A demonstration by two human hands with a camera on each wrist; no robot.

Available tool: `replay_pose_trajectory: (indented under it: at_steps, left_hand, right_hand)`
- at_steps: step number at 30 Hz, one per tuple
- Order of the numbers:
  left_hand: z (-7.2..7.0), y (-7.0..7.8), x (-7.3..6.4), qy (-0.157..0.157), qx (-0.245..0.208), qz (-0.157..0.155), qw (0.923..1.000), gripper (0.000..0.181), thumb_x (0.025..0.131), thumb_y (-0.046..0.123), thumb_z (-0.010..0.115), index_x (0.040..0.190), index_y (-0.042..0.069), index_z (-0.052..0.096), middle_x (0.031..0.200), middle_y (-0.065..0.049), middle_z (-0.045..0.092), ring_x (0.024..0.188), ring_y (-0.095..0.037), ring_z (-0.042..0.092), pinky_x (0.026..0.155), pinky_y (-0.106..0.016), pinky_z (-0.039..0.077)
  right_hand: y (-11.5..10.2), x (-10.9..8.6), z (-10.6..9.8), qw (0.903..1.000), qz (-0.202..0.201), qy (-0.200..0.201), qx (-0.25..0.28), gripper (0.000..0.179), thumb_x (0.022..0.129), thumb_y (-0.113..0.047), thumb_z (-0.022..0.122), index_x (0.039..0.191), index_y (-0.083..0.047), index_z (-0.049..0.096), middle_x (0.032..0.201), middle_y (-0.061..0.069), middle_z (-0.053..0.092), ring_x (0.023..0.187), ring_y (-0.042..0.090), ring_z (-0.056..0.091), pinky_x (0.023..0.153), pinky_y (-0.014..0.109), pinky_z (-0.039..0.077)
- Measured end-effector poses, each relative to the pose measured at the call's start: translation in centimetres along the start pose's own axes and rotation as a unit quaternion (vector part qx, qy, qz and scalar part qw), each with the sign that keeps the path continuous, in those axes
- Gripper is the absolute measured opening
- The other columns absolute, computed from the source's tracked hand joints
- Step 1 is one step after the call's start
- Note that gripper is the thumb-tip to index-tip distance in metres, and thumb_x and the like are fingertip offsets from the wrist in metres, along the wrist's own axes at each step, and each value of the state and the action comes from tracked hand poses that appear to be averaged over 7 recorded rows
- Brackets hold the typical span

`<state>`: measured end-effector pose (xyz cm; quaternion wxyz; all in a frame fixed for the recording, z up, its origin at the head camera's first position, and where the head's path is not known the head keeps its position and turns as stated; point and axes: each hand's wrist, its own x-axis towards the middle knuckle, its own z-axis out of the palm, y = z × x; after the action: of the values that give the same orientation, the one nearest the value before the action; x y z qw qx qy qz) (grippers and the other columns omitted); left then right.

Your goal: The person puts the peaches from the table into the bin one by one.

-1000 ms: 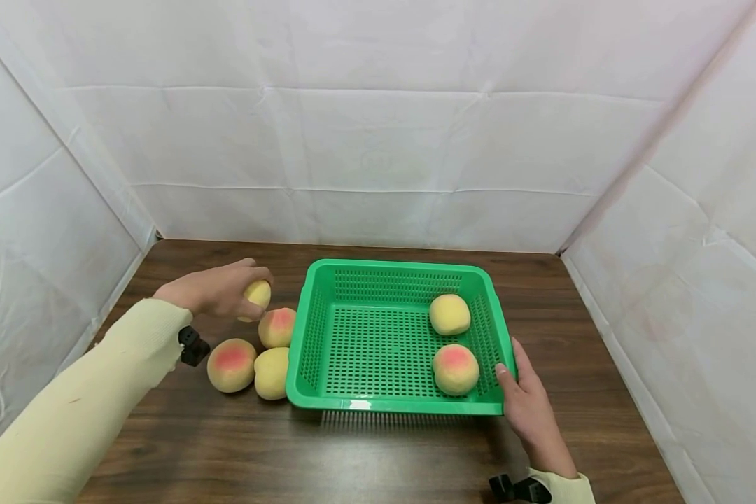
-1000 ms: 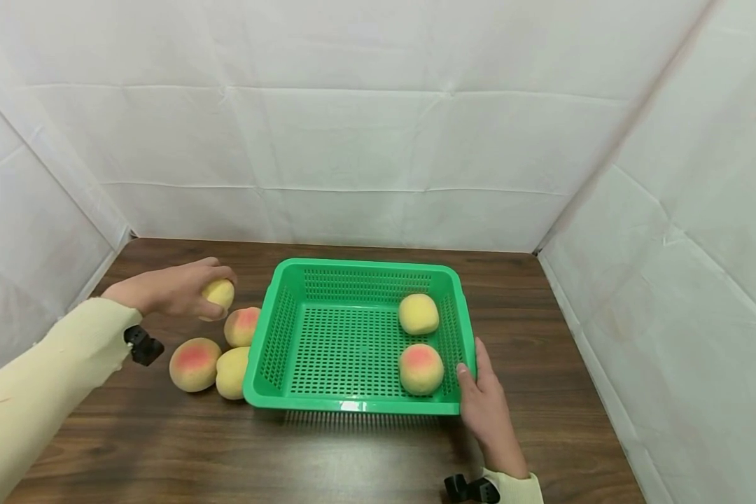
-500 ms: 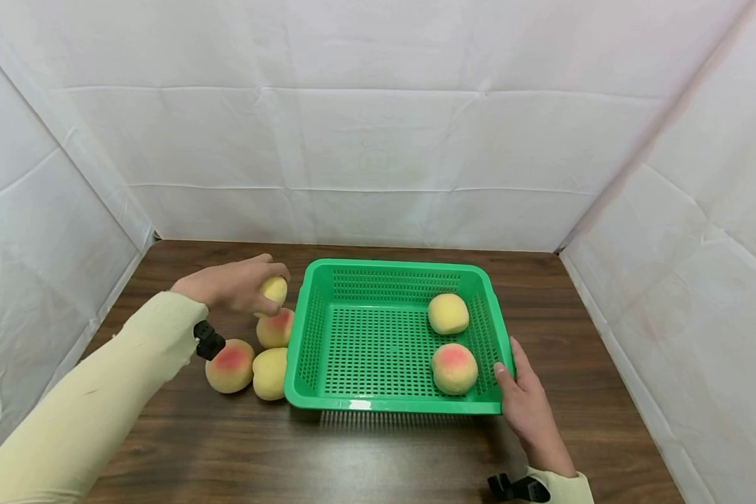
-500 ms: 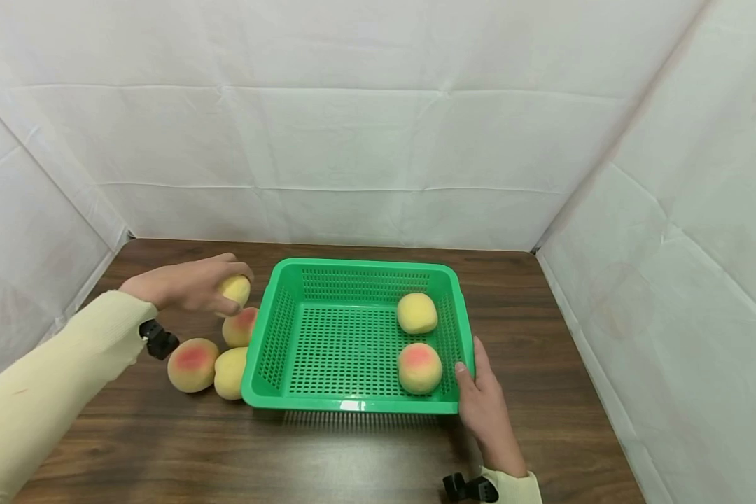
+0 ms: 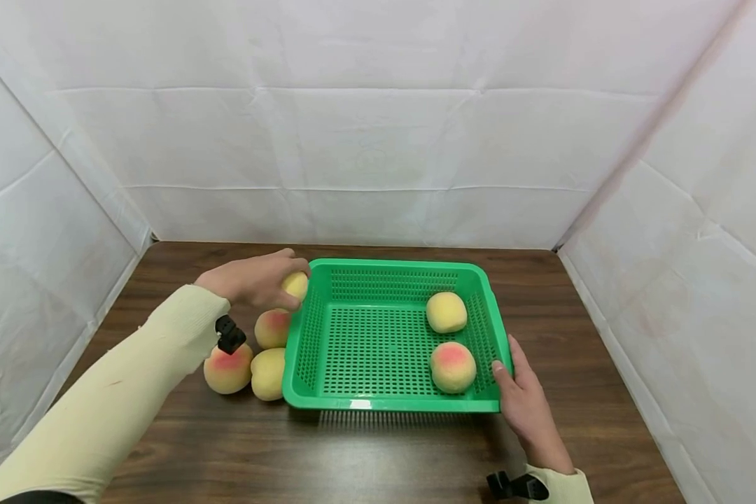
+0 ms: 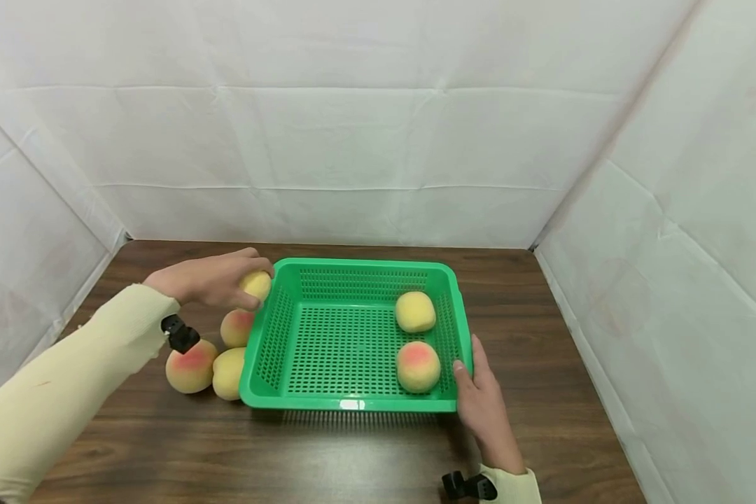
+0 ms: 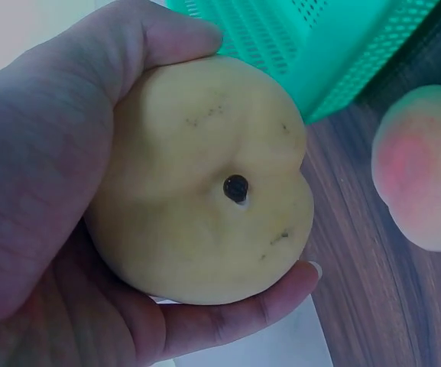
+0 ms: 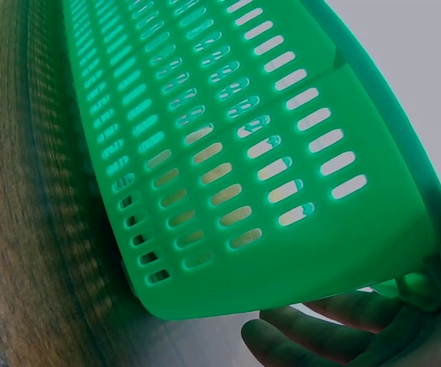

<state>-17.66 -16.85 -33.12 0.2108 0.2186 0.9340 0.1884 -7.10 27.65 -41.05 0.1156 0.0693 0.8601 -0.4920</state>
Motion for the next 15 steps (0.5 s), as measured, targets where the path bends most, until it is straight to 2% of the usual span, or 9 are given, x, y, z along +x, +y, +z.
replay_pose_trajectory:
  at_steps: [8, 15]
  left_hand:
    - [0.3, 1.0, 1.2, -0.011, 0.01, 0.0, 0.9999, 0.038, 0.089, 0.026, 0.065, 0.127, 0.025, 0.063, 0.116, -0.001, 0.052, 0.089, -0.017, 0.06, 0.076, -0.035, 0.047]
    - [0.4, 2.1, 2.4, -0.014, 0.009, 0.008, 0.9998, 0.046, 0.089, 0.027, 0.066, 0.134, 0.026, 0.061, 0.121, 0.001, 0.052, 0.09, -0.015, 0.061, 0.078, -0.035, 0.048]
  right_hand:
    - [0.2, 0.2, 0.0, 0.9999, -0.011, 0.002, -0.009, 0.066, 0.114, -0.019, 0.036, 0.169, -0.015, 0.0, 0.174, 0.02, 0.013, 0.157, 0.038, 0.022, 0.124, 0.064, 0.025]
    - [0.3, 0.2, -0.1, 0.9999, 0.003, -0.004, -0.013, 0.067, 0.114, -0.018, 0.035, 0.169, -0.016, -0.003, 0.176, 0.018, 0.008, 0.159, 0.036, 0.017, 0.126, 0.062, 0.022]
